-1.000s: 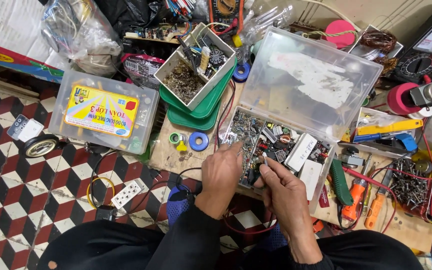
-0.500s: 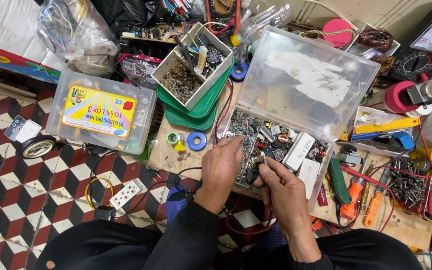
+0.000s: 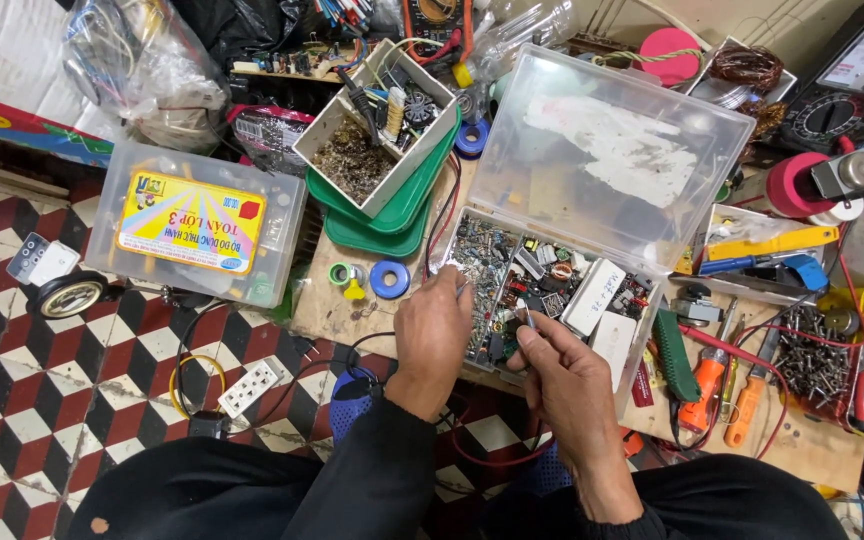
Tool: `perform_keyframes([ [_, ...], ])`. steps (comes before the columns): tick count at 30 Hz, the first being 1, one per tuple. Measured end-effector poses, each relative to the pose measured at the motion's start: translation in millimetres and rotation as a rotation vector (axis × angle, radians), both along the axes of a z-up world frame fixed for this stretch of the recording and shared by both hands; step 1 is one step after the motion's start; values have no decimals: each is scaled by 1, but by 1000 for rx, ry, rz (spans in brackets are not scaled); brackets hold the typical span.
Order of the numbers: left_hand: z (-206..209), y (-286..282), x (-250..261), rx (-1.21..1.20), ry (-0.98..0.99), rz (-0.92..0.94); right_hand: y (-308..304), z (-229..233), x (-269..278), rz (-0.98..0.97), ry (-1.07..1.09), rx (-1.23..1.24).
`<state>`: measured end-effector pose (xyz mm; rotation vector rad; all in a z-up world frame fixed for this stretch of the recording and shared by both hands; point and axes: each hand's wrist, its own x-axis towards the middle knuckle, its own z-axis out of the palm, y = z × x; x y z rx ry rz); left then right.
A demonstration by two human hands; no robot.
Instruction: The person sits on the floor and works on small electronic components, using a multimeter to test circuit boards and wires. They handle various tools and parts from a cluttered workspace, including a plastic box of components, and connect wires to a circuit board for testing.
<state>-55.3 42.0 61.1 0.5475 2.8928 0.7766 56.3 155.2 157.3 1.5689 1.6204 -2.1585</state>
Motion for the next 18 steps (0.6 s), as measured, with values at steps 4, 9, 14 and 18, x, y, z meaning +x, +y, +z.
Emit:
perform_keyframes([
  [4, 10, 1, -8, -34, -64, 24, 0, 7, -1, 32, -12, 33],
  [9, 4, 6, -12, 31, -5, 17, 2, 4, 2, 36, 15, 40],
  [14, 2, 10, -15, -19, 6, -16, 5, 6, 6, 32, 38, 35],
  [18, 4, 13, -19, -81, -33, -33, 6, 4, 9, 20, 50, 21],
])
